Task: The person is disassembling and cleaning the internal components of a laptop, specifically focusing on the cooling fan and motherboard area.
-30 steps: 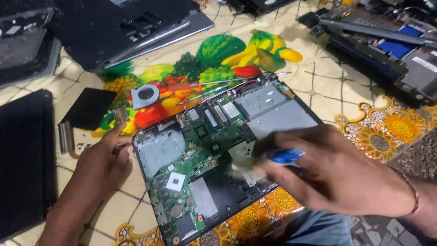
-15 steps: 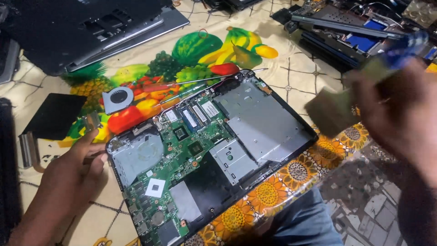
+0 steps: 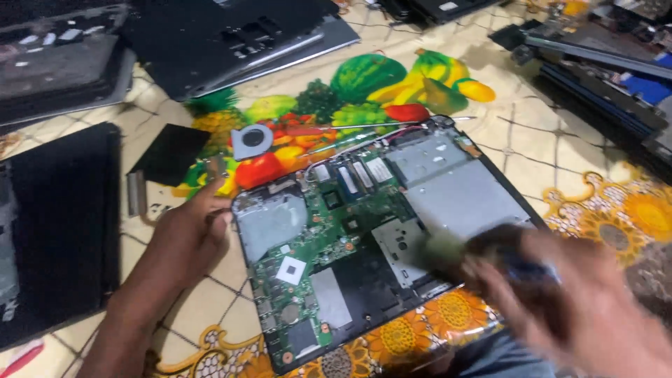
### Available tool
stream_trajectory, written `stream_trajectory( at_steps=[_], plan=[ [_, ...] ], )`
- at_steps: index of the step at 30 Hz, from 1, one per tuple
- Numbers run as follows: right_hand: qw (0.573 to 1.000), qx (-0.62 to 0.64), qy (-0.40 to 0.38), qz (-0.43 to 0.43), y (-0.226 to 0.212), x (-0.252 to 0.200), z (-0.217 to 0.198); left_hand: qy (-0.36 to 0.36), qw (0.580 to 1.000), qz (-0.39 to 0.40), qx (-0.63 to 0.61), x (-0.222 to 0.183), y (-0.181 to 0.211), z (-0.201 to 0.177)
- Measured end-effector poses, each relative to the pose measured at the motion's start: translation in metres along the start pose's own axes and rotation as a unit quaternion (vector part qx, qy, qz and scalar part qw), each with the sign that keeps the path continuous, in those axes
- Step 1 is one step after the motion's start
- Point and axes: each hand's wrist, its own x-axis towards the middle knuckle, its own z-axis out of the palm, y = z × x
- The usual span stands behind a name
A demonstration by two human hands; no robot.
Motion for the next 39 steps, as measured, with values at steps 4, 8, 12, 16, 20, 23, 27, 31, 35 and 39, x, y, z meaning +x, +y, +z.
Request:
stream_trajectory(
  at_steps=[4,8,12,16,20,23,27,31,35,39],
  plan=[
    [0.977,0.163,0.015,0.135,-0.045,0.044,-0.002,-0.027,0.999,-0.015,-0.037,-0.004,0.009,-0.005],
    [0.941,0.247,-0.198,-0.124,-0.046,0.066,0.020,-0.034,0.999,-0.027,-0.032,-0.006,0.004,-0.003],
    [0.937,0.298,-0.085,0.161,-0.051,0.040,0.012,-0.029,0.995,-0.051,-0.076,-0.013,0.006,-0.002],
    [0.913,0.323,-0.210,-0.131,-0.048,0.074,0.023,-0.040,0.991,-0.081,-0.103,-0.012,0.020,-0.011],
    [0.430,0.889,0.079,0.137,-0.049,0.010,0.063,-0.052,0.989,-0.091,-0.109,-0.013,0.022,-0.012],
    [0.951,0.220,-0.136,-0.167,-0.030,0.106,0.034,-0.060,0.982,-0.127,-0.123,-0.016,0.032,-0.018],
    [0.931,0.202,-0.144,-0.267,-0.048,0.129,0.059,-0.059,0.982,-0.124,-0.127,-0.015,0.036,-0.022],
    [0.839,0.383,-0.286,-0.262,-0.071,0.116,0.030,-0.064,0.980,-0.121,-0.147,-0.013,0.027,-0.018],
    [0.907,0.251,-0.182,-0.287,-0.065,0.142,0.057,-0.053,0.988,-0.087,-0.117,-0.012,0.021,-0.012],
    [0.887,0.282,-0.244,-0.272,-0.071,0.148,0.067,-0.069,0.984,-0.118,-0.112,-0.011,0.032,-0.022]
  ],
)
